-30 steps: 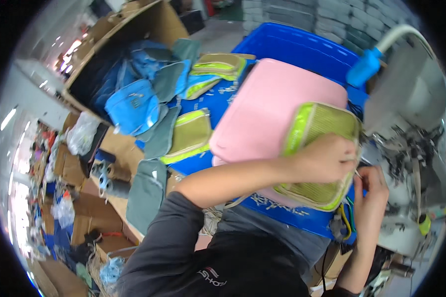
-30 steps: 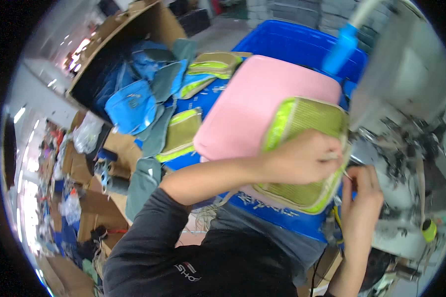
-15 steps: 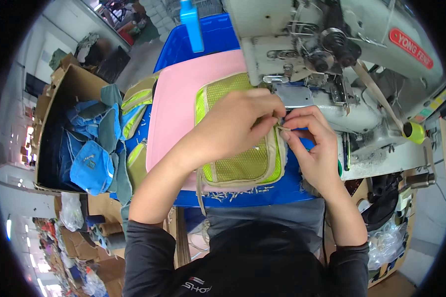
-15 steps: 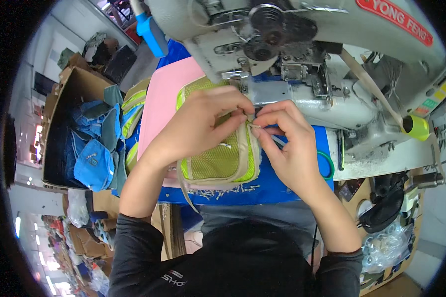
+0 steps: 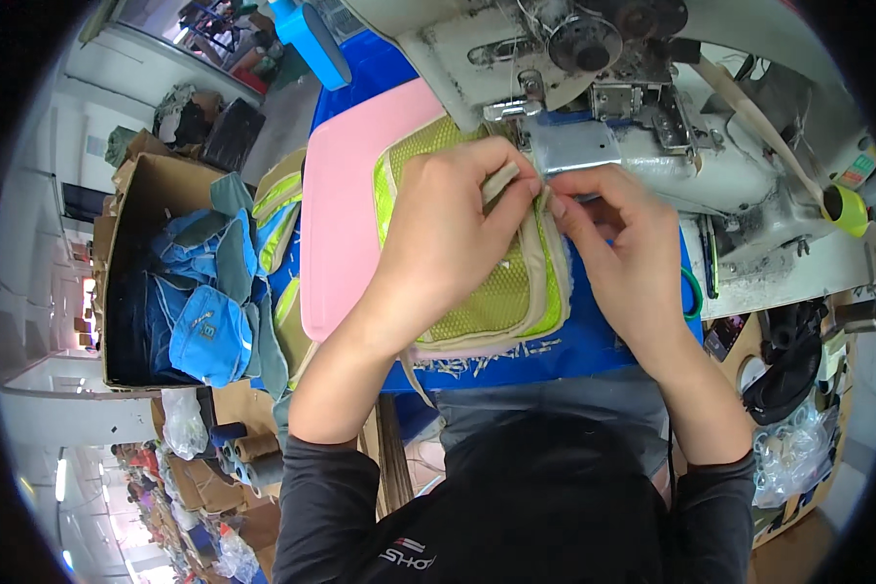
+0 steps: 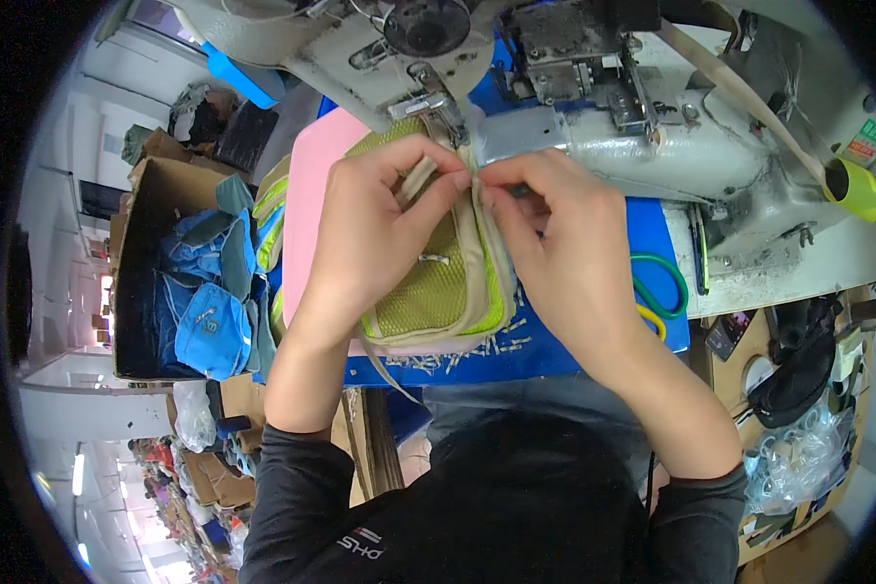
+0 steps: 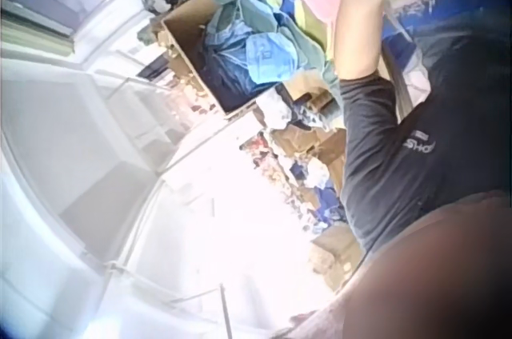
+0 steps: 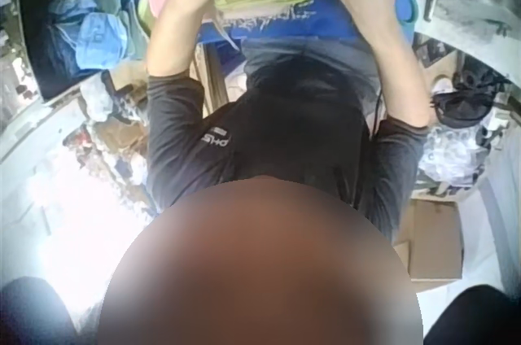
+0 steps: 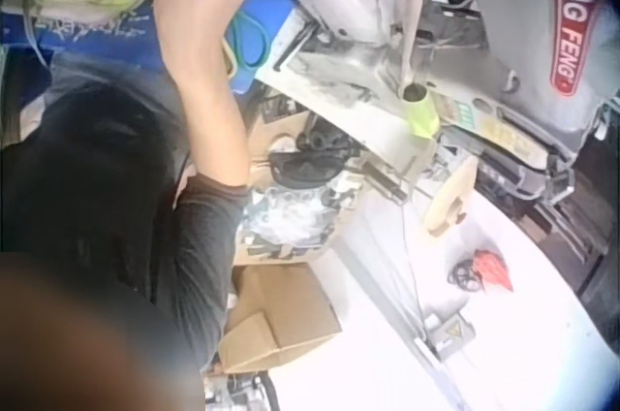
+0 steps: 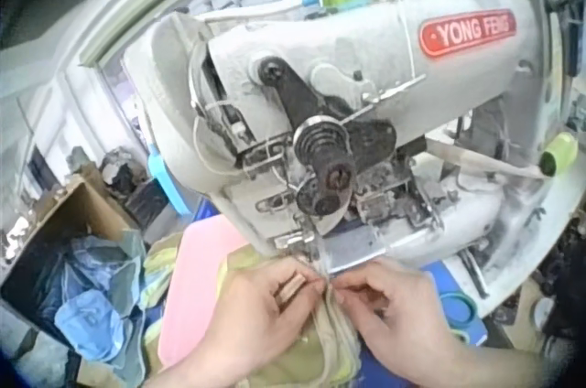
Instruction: Attaching a binding strip to a mesh pouch using a sewing machine.
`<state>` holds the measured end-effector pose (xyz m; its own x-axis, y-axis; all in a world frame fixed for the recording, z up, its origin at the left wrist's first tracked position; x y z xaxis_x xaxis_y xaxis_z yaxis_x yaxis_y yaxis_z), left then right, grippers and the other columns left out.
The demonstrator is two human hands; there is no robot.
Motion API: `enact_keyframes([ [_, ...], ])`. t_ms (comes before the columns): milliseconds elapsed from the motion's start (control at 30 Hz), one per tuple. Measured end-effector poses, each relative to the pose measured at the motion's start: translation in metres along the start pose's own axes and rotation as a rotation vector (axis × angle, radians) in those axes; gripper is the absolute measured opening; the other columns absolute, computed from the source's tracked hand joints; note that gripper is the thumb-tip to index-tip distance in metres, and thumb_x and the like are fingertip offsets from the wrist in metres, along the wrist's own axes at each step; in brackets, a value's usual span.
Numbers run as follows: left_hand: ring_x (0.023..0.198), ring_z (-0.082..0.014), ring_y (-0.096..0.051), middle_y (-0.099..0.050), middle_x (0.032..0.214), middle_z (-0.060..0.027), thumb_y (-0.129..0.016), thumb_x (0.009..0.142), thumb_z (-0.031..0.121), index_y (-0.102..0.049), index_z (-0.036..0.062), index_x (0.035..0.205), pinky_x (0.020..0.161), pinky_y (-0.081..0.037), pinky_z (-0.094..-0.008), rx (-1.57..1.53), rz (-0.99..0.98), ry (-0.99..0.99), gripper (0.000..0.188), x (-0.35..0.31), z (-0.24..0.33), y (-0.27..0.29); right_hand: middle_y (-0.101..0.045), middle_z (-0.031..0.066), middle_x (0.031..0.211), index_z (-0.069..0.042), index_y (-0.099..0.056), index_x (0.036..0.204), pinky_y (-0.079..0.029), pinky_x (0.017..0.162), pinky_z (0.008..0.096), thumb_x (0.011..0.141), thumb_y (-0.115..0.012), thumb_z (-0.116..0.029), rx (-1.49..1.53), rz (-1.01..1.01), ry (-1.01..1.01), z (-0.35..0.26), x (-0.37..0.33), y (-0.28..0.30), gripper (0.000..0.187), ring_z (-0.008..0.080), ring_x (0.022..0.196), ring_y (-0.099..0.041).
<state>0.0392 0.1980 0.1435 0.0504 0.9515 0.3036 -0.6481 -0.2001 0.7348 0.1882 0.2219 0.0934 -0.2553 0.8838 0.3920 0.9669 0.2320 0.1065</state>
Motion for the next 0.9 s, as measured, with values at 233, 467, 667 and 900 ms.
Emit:
enact_keyframes([
  [233,0.074,-0.0054,-0.061,-0.068,0.077,-0.0023,-0.073,0.084,0.003,-0.067,-0.0006,0.094,0.066,-0.049,-0.0222,-0.066,0.079,0.083,0.012,-0.001,-0.010,-0.004,-0.068,0.0076,0.075,0.005,-0.067,0.096,-0.049,0.058,0.0231,0.089,-0.068,-0.003,0.034,-0.001,-0.205,0.011,0.002,-0.002,0.010,0.0078,0.062,-0.060],
  [467,0.075,-0.0124,-0.067,-0.070,0.080,-0.0090,-0.078,0.077,0.000,-0.062,-0.0026,0.097,0.068,-0.053,-0.0267,-0.313,0.136,0.159,0.025,-0.001,-0.026,-0.007,-0.064,-0.0027,0.072,0.004,-0.070,0.098,-0.041,0.053,0.0194,0.095,-0.068,-0.015,0.293,-0.123,-0.396,0.020,0.000,-0.006,0.019,0.0019,0.061,-0.052],
  [667,0.073,-0.0078,-0.063,-0.068,0.081,-0.0029,-0.080,0.076,0.000,-0.062,-0.0003,0.096,0.066,-0.050,-0.0221,-0.440,0.023,0.238,0.027,0.004,-0.031,-0.004,-0.065,-0.0018,0.073,0.002,-0.071,0.095,-0.043,0.055,0.0190,0.093,-0.068,-0.010,0.328,-0.129,-0.427,0.022,0.003,-0.005,0.013,0.0021,0.062,-0.054],
  [900,0.077,-0.0055,-0.061,-0.068,0.086,-0.0018,-0.075,0.082,-0.002,-0.066,-0.0002,0.103,0.071,-0.049,-0.0196,-0.252,-0.027,0.263,0.023,-0.004,-0.018,0.004,-0.067,-0.0001,0.073,0.003,-0.072,0.089,-0.045,0.057,0.0196,0.087,-0.070,-0.005,0.217,-0.122,-0.352,0.022,0.008,-0.006,0.009,0.0029,0.063,-0.056],
])
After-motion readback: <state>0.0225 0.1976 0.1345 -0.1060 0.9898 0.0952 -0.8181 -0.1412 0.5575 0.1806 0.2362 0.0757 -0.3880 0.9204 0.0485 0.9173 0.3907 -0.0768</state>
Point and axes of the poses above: each hand's wrist, its own x-axis towards the middle knuckle, its own y-axis out of the back of the hand, z = x × y, the point moved 4 cm from there along x, towards the middle knuckle
